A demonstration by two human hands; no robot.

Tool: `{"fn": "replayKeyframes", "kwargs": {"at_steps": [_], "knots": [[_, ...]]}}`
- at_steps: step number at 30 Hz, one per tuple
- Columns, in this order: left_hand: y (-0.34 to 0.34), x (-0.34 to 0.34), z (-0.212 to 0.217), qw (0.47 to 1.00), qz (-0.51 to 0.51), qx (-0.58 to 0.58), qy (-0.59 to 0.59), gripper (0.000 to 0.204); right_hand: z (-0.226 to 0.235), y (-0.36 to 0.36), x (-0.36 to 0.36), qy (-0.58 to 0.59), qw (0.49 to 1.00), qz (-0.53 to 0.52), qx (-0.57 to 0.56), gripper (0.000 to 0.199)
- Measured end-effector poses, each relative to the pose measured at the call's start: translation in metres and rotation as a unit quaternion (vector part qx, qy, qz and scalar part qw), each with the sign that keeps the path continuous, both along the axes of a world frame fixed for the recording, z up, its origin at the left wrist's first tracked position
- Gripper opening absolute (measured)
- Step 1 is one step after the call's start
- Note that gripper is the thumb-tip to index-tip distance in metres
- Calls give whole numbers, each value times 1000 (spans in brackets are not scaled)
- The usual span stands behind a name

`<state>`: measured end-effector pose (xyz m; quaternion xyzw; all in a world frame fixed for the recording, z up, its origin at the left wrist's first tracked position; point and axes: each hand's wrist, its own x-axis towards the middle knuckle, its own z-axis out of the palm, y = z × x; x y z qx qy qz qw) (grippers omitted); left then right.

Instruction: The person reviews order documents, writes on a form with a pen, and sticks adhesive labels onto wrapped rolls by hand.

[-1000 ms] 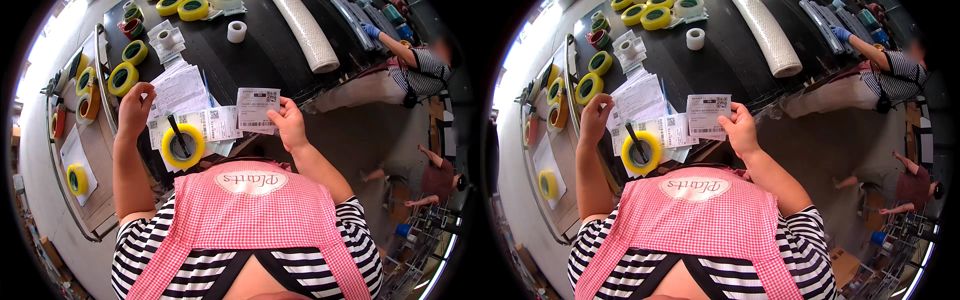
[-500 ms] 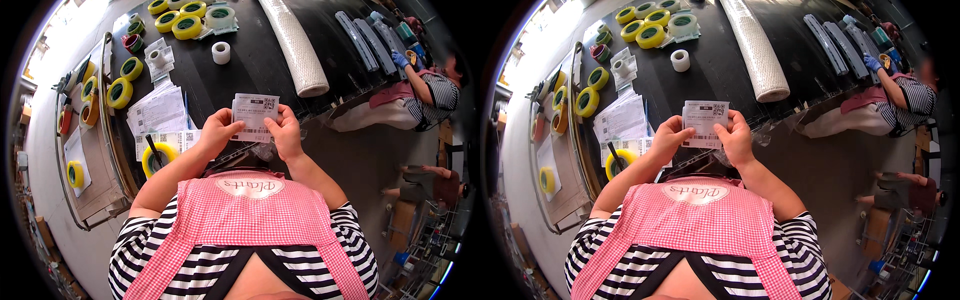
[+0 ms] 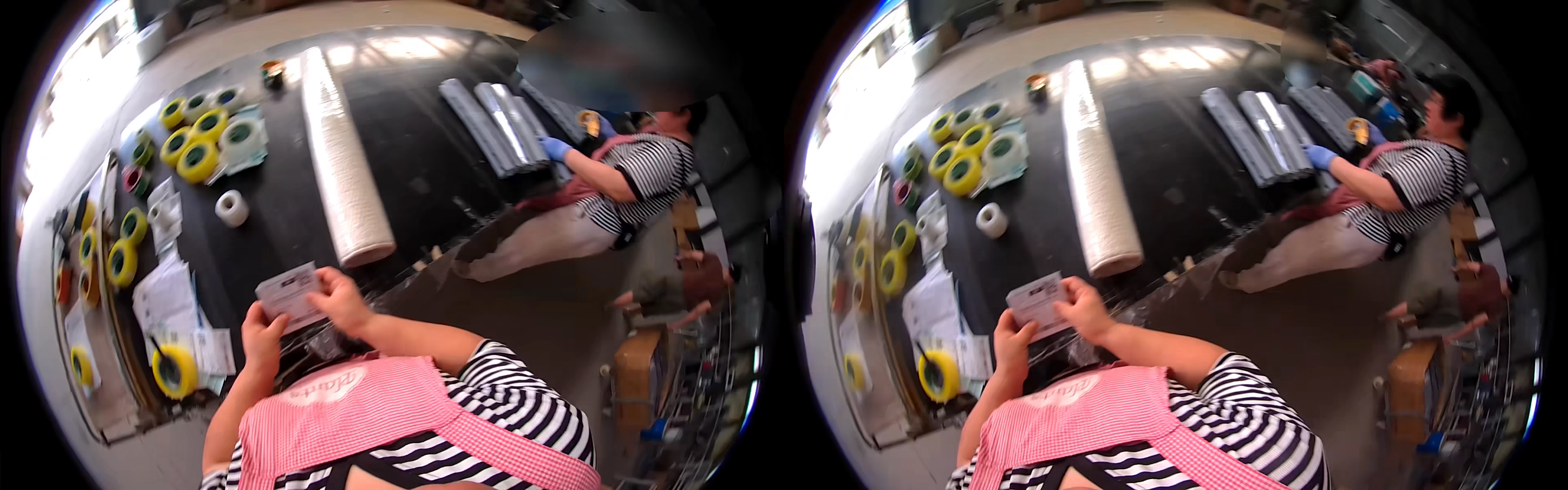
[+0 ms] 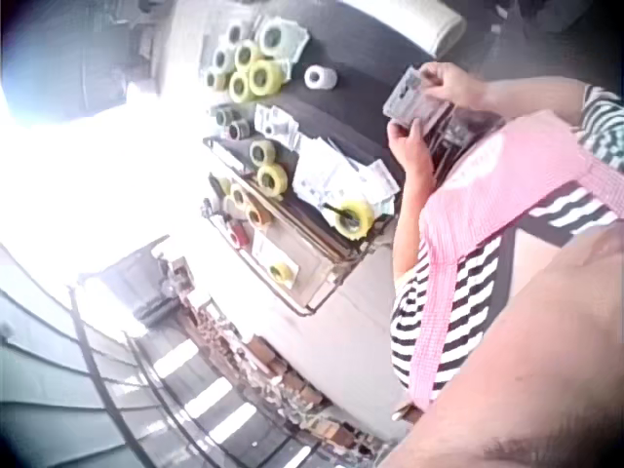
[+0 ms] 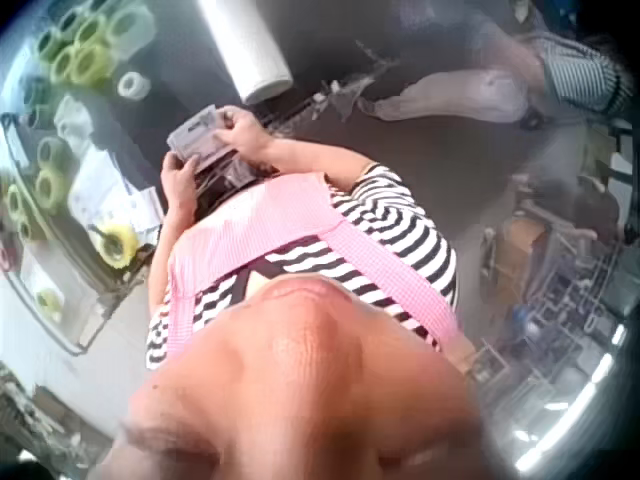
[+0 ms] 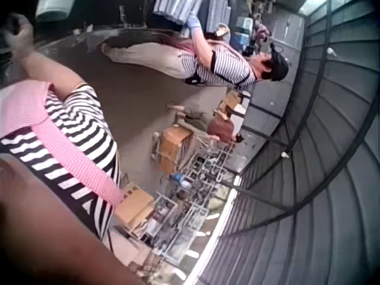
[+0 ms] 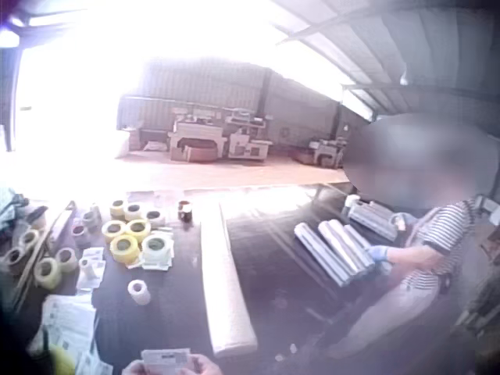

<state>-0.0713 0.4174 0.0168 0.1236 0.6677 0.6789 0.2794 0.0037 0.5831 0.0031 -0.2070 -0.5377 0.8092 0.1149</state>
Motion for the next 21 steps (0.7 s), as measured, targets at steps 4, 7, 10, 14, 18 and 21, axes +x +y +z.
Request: {"fn": "replayKeyframes", "kwargs": {"at_steps": [4, 7, 10, 14, 18, 21], "knots": [[4, -5, -3, 999, 31, 30, -4, 28, -3, 5, -17, 76, 996, 22, 45, 35], [2, -16, -14, 999, 35, 30, -1, 26, -4, 6, -32, 97, 992, 35, 71, 39], [6, -31, -21, 998, 46, 48, -12, 24, -4, 10, -48, 104, 989, 33, 95, 40], [18, -59, -16, 998, 35, 59, 14, 26, 1, 12, -70, 88, 982, 13, 165, 39], [9, -91, -27, 988, 65, -43, 132, 41, 9, 21, -93, -20, 951, 37, 308, 40], [-15, -120, -41, 975, 86, -122, 166, 60, 17, 29, -116, -13, 902, 30, 430, 50]]}}
